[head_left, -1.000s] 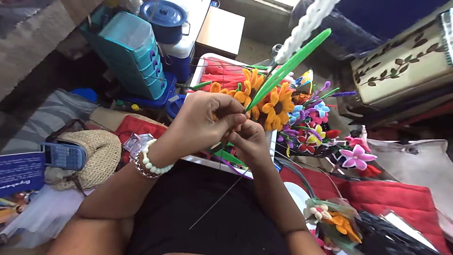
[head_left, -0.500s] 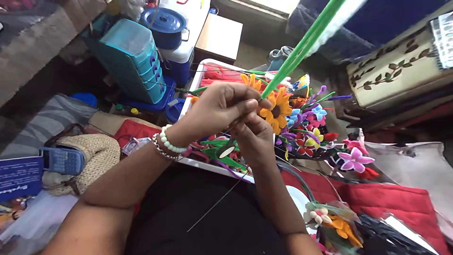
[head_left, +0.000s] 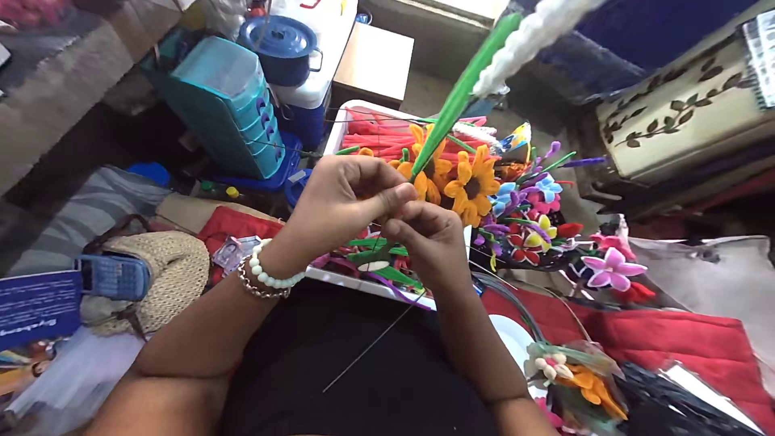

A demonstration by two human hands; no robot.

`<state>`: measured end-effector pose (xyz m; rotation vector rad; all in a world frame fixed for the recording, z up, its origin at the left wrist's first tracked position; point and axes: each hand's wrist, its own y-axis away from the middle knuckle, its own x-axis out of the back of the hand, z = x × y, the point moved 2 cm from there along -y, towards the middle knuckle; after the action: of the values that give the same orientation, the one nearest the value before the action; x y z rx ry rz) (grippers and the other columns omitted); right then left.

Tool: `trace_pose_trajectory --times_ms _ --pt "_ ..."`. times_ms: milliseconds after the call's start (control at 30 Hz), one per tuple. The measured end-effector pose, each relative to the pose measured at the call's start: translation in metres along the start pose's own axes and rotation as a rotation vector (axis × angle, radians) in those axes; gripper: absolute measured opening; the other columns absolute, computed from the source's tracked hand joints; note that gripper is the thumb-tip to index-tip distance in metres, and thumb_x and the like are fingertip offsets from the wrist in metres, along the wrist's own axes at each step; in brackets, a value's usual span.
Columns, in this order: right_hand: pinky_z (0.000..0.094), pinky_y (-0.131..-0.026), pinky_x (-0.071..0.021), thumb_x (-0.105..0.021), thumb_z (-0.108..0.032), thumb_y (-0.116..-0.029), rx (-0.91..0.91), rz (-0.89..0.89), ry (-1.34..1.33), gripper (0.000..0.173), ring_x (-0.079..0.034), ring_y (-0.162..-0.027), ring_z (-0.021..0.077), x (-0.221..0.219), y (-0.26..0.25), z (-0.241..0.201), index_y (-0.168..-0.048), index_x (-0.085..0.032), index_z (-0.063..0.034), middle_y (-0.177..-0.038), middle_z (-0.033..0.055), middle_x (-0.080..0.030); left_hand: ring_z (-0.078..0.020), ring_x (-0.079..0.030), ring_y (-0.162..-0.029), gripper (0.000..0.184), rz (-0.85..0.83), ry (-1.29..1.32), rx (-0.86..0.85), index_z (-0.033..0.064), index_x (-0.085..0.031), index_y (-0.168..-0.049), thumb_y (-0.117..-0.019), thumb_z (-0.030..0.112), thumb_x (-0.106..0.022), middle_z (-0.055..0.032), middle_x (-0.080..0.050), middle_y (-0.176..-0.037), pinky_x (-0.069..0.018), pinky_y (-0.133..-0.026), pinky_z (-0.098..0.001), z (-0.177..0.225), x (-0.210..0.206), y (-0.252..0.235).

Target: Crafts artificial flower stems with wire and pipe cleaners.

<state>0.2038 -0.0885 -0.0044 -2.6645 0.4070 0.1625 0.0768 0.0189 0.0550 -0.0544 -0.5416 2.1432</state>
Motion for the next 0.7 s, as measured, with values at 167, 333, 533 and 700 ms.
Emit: trace_pose_trajectory --times_ms 167,333,533,700 --pt "0.0248 -0.081 -0.0589 -0.076 -0.012 -0.0917 -0.224 -0.151 -0.348 0.007 -0.070 -0.082 0.0047 0.005 0.001 0.015 -0.098 -0.080 -0.0108 -0.088 -0.0006 -0.076 -0.0036 -0.063 -0.063 0.011 -0.070 0.091 0.022 0.0010 -0.069 -0.095 -0.0996 0.003 -0.059 0.0005 -0.068 -0.075 -0.0548 -0.058 -0.0169 -0.001 -0.007 0.002" --pt "0.0239 -0.083 -0.0578 -0.073 -0.014 -0.0943 -0.160 -0.209 -0.426 0.010 -0.069 -0.086 0.0024 0.001 0.003 0.018 -0.103 -0.079 -0.0141 -0.095 -0.0027 -0.076 -0.0010 -0.055 -0.055 0.018 -0.146 0.170 0.062 -0.0002 -0.068 -0.095 -0.1036 0.002 -0.052 0.0004 -0.064 -0.069 -0.0452 -0.049 -0.0126 0.005 -0.011 -0.001" --pt "0.0235 -0.078 -0.0576 -0.071 -0.009 -0.0948 -0.079 -0.021 -0.233 0.008 -0.067 -0.081 0.0032 0.004 0.005 0.016 -0.102 -0.076 -0.0103 -0.090 -0.0011 -0.074 -0.0052 -0.063 -0.068 0.013 -0.081 0.080 0.015 0.0015 -0.065 -0.109 -0.1038 0.009 -0.057 -0.0026 -0.067 -0.086 -0.0535 -0.058 -0.0162 -0.007 -0.013 -0.002" --pt "0.0234 -0.078 -0.0590 -0.069 -0.004 -0.0927 0.016 0.099 0.156 0.007 -0.068 -0.080 0.0030 0.001 0.010 0.011 -0.098 -0.072 -0.0056 -0.088 -0.0026 -0.072 -0.0074 -0.069 -0.082 0.019 0.003 -0.179 -0.044 0.0043 -0.069 -0.107 -0.0898 0.011 -0.075 -0.0003 -0.072 -0.092 -0.0592 -0.073 -0.0222 -0.010 -0.006 0.005"
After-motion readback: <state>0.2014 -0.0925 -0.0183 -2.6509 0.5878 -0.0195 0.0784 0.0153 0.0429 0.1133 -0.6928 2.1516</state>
